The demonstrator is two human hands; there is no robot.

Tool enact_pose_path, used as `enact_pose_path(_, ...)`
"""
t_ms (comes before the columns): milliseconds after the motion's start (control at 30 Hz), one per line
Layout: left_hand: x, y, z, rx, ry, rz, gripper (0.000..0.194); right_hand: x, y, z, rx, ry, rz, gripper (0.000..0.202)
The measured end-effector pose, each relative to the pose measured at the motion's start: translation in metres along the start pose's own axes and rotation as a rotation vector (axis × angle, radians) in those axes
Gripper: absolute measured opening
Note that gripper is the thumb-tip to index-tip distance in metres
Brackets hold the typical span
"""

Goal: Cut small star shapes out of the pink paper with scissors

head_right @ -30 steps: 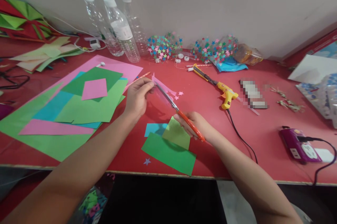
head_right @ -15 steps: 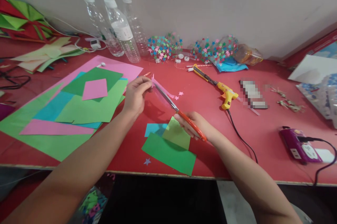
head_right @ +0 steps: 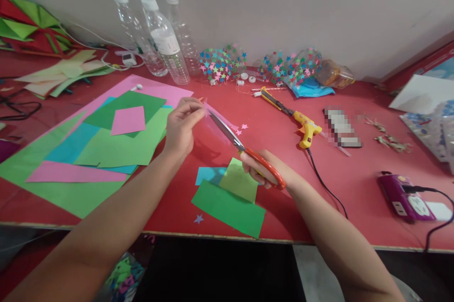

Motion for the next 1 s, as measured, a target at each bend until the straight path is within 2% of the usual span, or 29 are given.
enact_pose_path(100, 0.000, 0.001, 0.004, -0.036, -0.092, -0.040, 0.006, 0.001, 0.000, 0.002, 0.009, 0.021, -0.027, 0.054)
enact_pose_path(233, 0.003, 0.001, 0.008, -0.106, -0.143, 0.011, 0.005, -0.002, -0.003, -0.001, 0.004, -0.013, -0.057, 0.054)
enact_pose_path(467, 0.020, 0.002, -0.006, -0.027, 0.136, 0.219, 0.006, -0.004, -0.005, -0.001, -0.034, 0.010, -0.053, 0.054)
enact_pose_path(633, 0.027, 0.001, -0.008, -0.013, 0.324, 0.286, 0.005, -0.004, -0.004, 0.001, -0.027, 0.015, -0.063, 0.054)
enact_pose_path(767, 0.024, 0.000, -0.005, -0.026, 0.266, 0.256, 0.005, -0.003, -0.004, 0.001, -0.032, 0.026, -0.054, 0.055)
enact_pose_path(1000, 0.011, 0.002, -0.007, 0.016, 0.052, 0.119, 0.006, -0.004, -0.006, 0.002, -0.050, 0.039, -0.022, 0.054)
Point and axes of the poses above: each hand's wrist, its own y-axis away from the middle knuckle, its own z-axis out of the back of the hand, x = y × z, the point moved 5 cm from there along -y, towards the middle knuckle, and after that the axes turned 14 degrees about x, right-handed, at the moved point
